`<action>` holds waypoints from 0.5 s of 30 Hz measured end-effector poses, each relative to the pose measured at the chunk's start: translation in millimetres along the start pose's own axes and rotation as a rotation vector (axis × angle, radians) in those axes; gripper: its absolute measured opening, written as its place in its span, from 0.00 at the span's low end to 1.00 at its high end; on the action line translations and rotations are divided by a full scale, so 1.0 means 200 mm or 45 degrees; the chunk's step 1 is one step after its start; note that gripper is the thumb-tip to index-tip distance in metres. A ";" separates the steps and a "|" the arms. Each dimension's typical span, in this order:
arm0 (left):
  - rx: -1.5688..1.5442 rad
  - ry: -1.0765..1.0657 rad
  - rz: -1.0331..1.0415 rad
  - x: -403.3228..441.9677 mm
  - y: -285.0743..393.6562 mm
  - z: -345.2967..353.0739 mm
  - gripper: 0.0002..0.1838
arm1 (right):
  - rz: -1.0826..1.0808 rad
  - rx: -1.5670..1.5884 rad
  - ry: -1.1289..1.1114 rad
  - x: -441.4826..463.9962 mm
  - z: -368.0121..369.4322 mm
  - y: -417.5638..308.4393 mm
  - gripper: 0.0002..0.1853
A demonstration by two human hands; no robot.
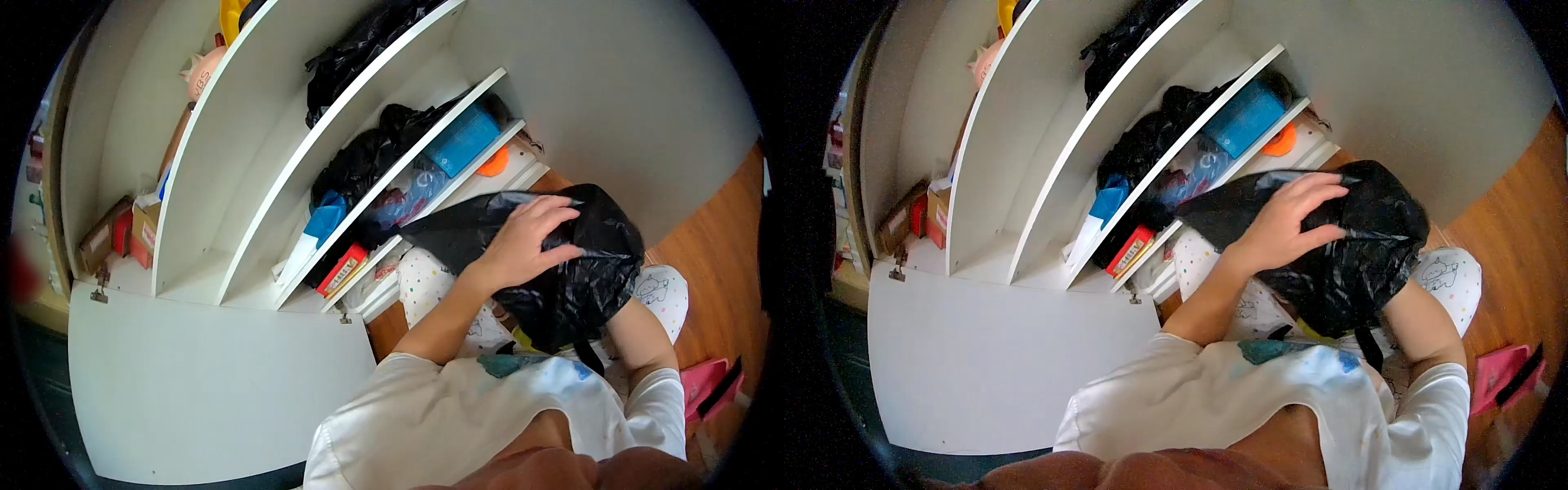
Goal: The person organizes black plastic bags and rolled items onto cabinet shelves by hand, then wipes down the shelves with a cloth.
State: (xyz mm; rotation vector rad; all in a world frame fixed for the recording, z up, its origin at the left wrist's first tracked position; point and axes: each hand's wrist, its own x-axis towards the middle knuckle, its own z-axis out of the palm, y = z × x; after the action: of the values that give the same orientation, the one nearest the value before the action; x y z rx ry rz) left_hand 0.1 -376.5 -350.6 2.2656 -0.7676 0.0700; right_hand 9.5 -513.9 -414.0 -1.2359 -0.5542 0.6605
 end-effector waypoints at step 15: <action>0.328 0.691 -0.532 -0.09 -0.36 -0.10 0.20 | 0.120 0.833 0.253 0.04 -0.34 -0.06 0.41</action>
State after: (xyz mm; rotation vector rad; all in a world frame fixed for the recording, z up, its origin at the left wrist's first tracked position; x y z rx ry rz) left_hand 28.5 -313.4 -386.3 2.4308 0.0044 0.5850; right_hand 65.2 -555.9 -419.7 -0.6991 -0.0912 0.7135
